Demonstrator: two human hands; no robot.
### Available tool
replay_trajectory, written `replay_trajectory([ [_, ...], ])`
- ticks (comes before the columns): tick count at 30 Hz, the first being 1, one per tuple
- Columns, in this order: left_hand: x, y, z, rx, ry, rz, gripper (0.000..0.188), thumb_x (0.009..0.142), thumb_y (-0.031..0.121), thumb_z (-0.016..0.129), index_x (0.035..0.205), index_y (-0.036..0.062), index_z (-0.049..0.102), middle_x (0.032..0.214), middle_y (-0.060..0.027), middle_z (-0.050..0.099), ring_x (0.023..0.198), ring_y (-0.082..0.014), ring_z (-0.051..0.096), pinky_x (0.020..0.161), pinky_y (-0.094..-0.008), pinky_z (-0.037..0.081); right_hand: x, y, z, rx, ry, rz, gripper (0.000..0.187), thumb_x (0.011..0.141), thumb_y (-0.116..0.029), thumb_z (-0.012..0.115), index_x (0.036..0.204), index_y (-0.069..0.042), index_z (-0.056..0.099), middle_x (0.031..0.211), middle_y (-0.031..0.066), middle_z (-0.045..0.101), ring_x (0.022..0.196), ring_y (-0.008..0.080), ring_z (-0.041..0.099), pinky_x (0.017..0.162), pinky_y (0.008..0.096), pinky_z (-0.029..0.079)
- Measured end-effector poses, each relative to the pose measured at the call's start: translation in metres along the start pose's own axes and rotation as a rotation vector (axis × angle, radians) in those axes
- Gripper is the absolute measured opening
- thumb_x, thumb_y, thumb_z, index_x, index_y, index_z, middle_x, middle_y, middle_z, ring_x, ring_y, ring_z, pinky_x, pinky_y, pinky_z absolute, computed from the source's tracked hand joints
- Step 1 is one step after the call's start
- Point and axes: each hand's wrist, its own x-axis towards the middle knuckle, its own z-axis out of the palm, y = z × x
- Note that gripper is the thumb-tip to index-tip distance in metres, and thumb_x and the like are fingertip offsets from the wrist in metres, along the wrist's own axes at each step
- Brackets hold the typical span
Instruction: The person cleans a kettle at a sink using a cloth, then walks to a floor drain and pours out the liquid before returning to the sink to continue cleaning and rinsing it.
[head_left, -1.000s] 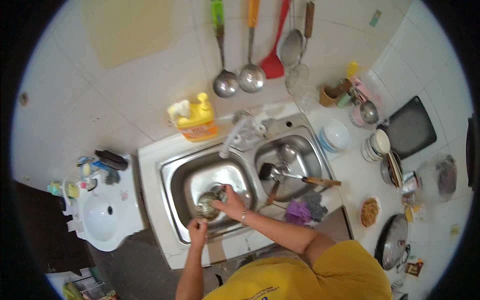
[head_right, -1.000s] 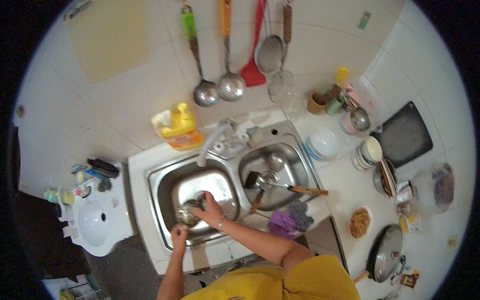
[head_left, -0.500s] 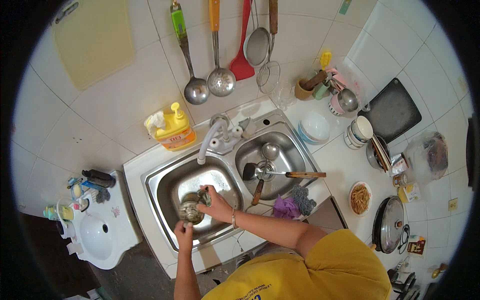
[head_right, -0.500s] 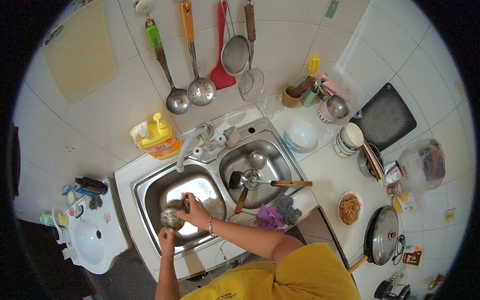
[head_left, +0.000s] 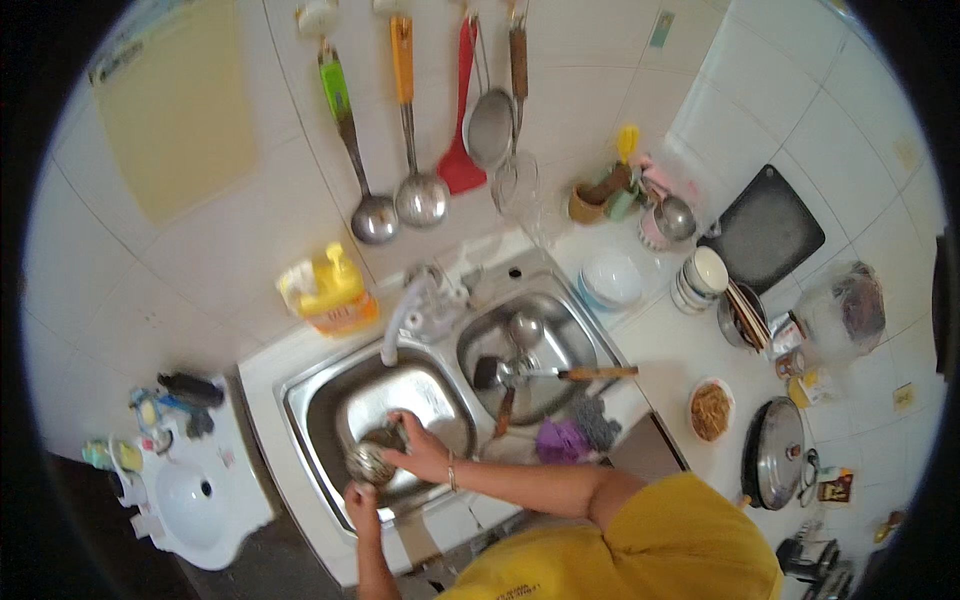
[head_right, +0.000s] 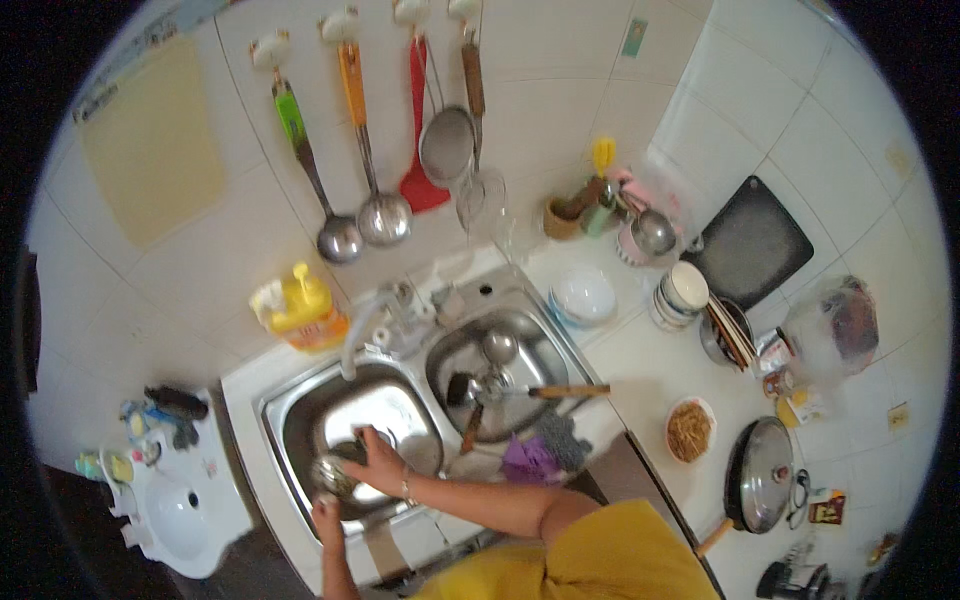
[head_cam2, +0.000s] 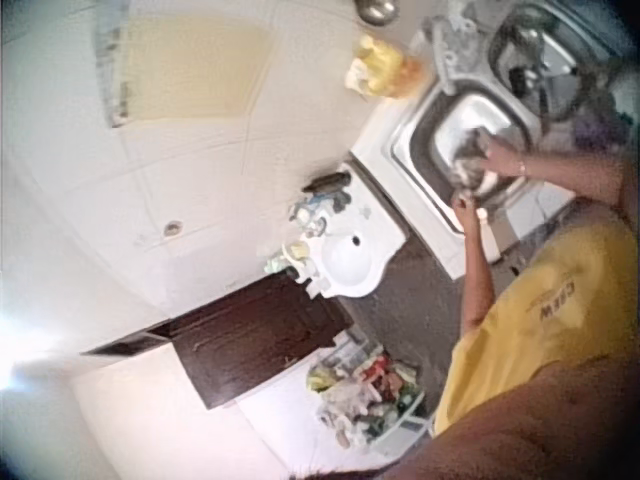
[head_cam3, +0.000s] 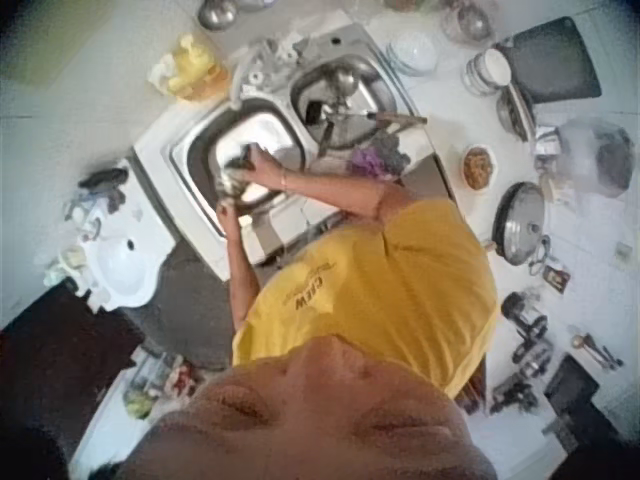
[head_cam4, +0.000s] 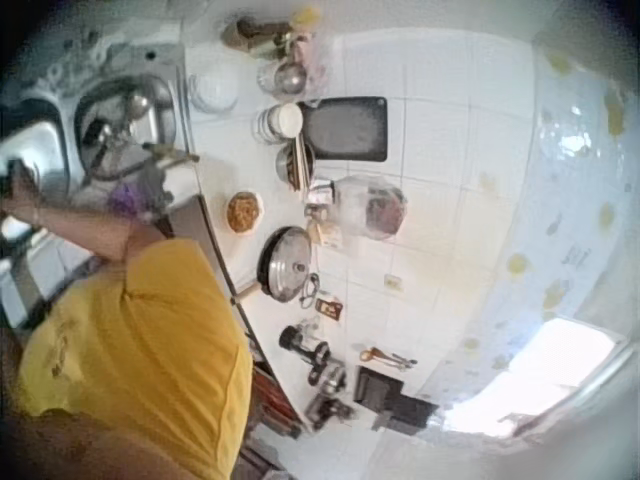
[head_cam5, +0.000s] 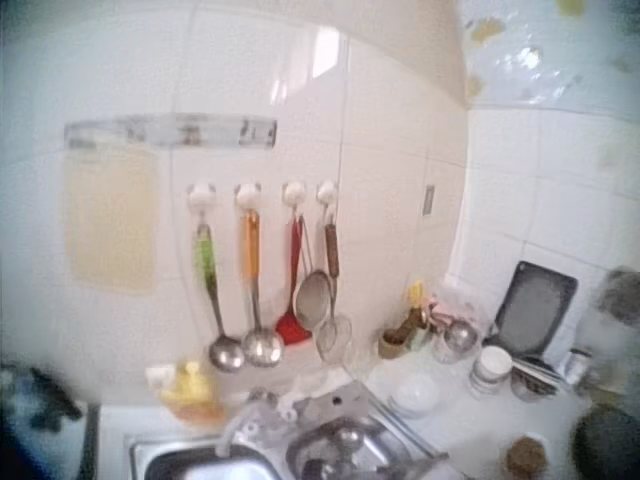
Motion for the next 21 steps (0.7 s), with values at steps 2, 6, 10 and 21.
replay_trajectory([
  [2,0.006,0.034,-0.009,-0.078,-0.09,-0.121,0.031,0.077,0.031,0.057,0.08,0.0003,0.054,0.075,-0.0025,0.051,0.069,-0.0105,0.045,0.061,-0.0251,0.038,0.002,-0.032,-0.006,0.086,0.029,-0.073,0.064,0.069,-0.025,0.066,0.117,-0.001,0.03,0.11,0.0196,0.045,0.104,0.0313,0.046,0.089,0.036,0.036],
  [6,0.004,-0.012,0.004,0.172,-0.148,-0.322,0.022,0.077,0.024,0.056,0.074,0.0022,0.054,0.066,-0.0005,0.049,0.064,-0.0099,0.044,0.056,-0.0271,0.036,0.013,0.029,-0.001,-0.054,0.011,0.276,0.059,0.07,-0.028,0.066,0.11,0.002,0.032,0.092,0.0186,0.053,0.089,0.0271,0.054,0.077,0.033,0.043],
  [10,-0.002,0.0,0.011,0.017,-0.094,-0.132,0.029,0.078,0.029,0.058,0.072,0.0002,0.056,0.069,0.0003,0.053,0.064,-0.0088,0.045,0.056,-0.0257,0.037,0.001,0.002,-0.015,-0.052,-0.064,0.167,0.06,0.072,-0.026,0.065,0.114,-0.002,0.03,0.116,0.0172,0.04,0.109,0.0253,0.043,0.09,0.0318,0.033],
  [21,0.023,0.032,0.014,0.093,-0.121,-0.129,0.021,0.075,0.018,0.058,0.079,-0.0021,0.056,0.062,-0.0008,0.047,0.057,-0.0078,0.041,0.05,-0.0249,0.034,0.021,0.003,-0.018,0.039,-0.036,0.269,0.059,0.067,-0.031,0.068,0.108,-0.002,0.036,0.099,0.0193,0.051,0.094,0.0267,0.052,0.08,0.0353,0.041],
])
